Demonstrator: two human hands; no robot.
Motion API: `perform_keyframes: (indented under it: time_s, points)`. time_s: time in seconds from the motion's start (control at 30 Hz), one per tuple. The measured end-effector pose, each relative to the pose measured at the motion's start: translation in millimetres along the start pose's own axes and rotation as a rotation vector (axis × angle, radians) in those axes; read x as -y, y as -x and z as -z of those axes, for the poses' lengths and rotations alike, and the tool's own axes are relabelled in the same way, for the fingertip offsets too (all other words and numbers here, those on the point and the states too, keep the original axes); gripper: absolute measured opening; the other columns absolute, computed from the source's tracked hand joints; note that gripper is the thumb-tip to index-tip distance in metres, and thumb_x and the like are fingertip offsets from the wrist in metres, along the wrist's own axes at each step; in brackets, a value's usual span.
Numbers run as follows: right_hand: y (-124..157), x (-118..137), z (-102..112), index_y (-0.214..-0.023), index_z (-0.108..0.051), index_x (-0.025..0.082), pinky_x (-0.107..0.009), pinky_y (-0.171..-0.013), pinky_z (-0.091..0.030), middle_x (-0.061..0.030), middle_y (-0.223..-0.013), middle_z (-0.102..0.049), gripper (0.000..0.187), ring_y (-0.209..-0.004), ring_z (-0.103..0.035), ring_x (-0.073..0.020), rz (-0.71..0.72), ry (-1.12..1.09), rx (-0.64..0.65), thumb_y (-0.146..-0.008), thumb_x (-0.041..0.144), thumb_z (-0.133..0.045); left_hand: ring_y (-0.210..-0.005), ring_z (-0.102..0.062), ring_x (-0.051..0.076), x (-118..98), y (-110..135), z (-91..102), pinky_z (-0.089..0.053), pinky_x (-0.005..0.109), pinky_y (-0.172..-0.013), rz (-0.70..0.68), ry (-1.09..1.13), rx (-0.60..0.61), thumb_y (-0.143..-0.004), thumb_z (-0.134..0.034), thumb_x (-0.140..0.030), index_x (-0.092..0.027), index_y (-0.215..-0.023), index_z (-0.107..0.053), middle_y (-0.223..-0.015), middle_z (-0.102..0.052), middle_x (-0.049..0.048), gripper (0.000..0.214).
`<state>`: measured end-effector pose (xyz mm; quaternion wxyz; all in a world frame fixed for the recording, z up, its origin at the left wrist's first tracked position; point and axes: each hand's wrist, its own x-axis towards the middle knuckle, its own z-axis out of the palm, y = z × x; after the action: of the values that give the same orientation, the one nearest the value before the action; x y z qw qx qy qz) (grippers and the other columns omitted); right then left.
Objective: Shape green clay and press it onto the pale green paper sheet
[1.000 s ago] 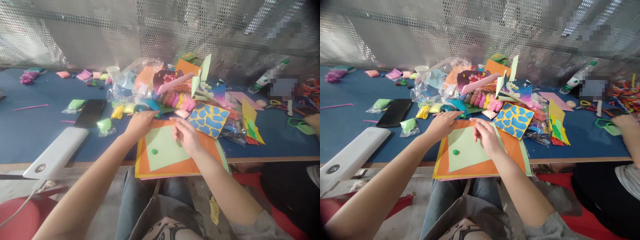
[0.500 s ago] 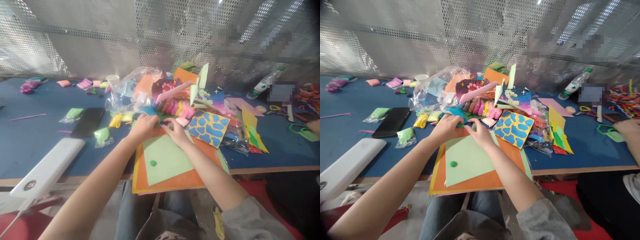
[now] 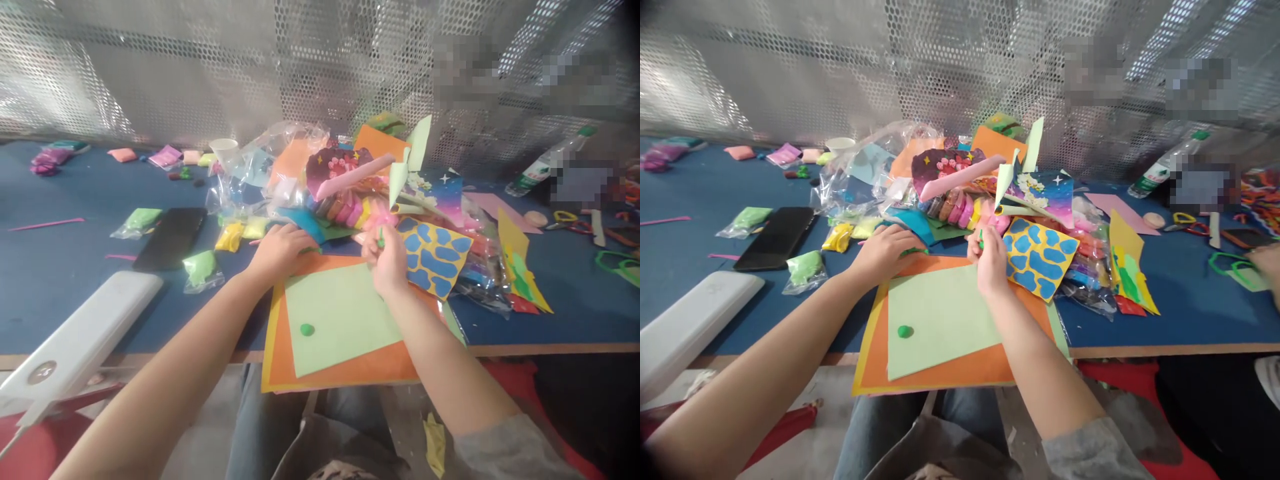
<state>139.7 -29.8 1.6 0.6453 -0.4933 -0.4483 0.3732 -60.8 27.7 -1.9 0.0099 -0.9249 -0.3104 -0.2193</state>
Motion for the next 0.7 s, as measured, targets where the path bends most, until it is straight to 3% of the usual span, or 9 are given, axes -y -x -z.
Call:
perform_keyframes:
  time_s: [0.1,0.23,0.33,0.4,0.47,0.53,0.63,0.7]
  points:
    - [-3,1,-2,-0.079,-0.04,0.025,-0.022,-0.038,-0.022,0.0075,-0.061,-0.042,0.013,-0.037,-0.027,-0.0065,-0.163,-0.226,0.115,-0.079,0.036,-0.048,-0.098,-0.057,0.021,-4,-2,-7.9,-0.037,0.037,-0.081,-0.063,-0.041,0.059,-0.095,-0.043,-0.029,-0.029,-0.106,-0.068,-0.111,-0.07,-0.0007,0.027]
    - [-5,-1,-6,-0.085,-0.047,0.024,-0.021,-0.037,-0.015,0.0087,-0.058,-0.038,0.017,-0.037,-0.023,-0.0065,-0.272,-0.246,0.18,-0.069,0.03,-0.051,-0.107,-0.055,0.023,-11,-1,-10.2,-0.037,0.038,-0.088,-0.032,-0.041,0.126,-0.09,-0.041,-0.02,-0.027,-0.112,-0.067,-0.124,-0.064,-0.0002,0.035]
    - [-5,0,-7,-0.075,-0.048,0.023,-0.022,-0.039,-0.016,0.0079,-0.053,-0.031,0.013,-0.04,-0.023,-0.0081,-0.274,-0.248,0.175,-0.074,0.035,-0.047,-0.109,-0.054,0.025,-12,0,-2.9,-0.038,0.041,-0.092,0.046,0.033,0.102,-0.087,-0.043,-0.022,-0.025,-0.114,-0.066,-0.124,-0.064,0.0009,0.036]
    - [-2,5,-8,-0.078,-0.05,0.023,-0.023,-0.041,-0.019,0.0075,-0.052,-0.031,0.015,-0.042,-0.026,-0.0092,-0.173,-0.182,0.192,-0.08,0.037,-0.046,-0.113,-0.053,0.025,-14,-2,2.0,-0.038,0.043,-0.096,0.102,0.16,0.008,-0.089,-0.041,-0.024,-0.023,-0.12,-0.063,-0.126,-0.063,0.0029,0.038]
    - [4,12,-12,-0.094,-0.054,0.024,-0.023,-0.045,-0.027,0.0072,-0.054,-0.034,0.016,-0.046,-0.032,-0.0105,0.004,-0.032,0.258,-0.085,0.035,-0.046,-0.12,-0.051,0.024,-18,-5,5.0,-0.037,0.042,-0.102,0.196,0.431,-0.144,-0.092,-0.038,-0.029,-0.021,-0.126,-0.057,-0.13,-0.059,0.0052,0.04]
    - [13,20,-18,-0.111,-0.051,0.025,-0.024,-0.053,-0.037,0.0051,-0.062,-0.041,0.024,-0.054,-0.041,-0.0121,0.208,0.159,0.373,-0.089,0.031,-0.044,-0.125,-0.049,0.024,-26,-9,6.3,-0.038,0.041,-0.104,0.316,0.873,-0.243,-0.094,-0.034,-0.037,-0.022,-0.134,-0.048,-0.137,-0.054,0.0065,0.045]
    - [24,30,-28,-0.121,-0.048,0.021,-0.033,-0.07,-0.048,-0.0024,-0.082,-0.052,0.032,-0.075,-0.052,-0.0167,0.487,0.42,0.531,-0.091,0.023,-0.038,-0.13,-0.045,0.028,-41,-13,8.7,-0.041,0.044,-0.104,0.487,1.577,-0.144,-0.095,-0.026,-0.051,-0.024,-0.145,-0.031,-0.147,-0.042,0.0063,0.057]
    - [28,29,-36,-0.126,-0.047,0.021,-0.041,-0.08,-0.049,-0.0084,-0.097,-0.056,0.039,-0.091,-0.055,-0.0224,0.584,0.557,0.587,-0.089,0.018,-0.035,-0.134,-0.04,0.031,-50,-13,11.4,-0.037,0.048,-0.107,0.568,1.885,-0.032,-0.093,-0.021,-0.061,-0.024,-0.147,-0.028,-0.15,-0.038,0.006,0.066]
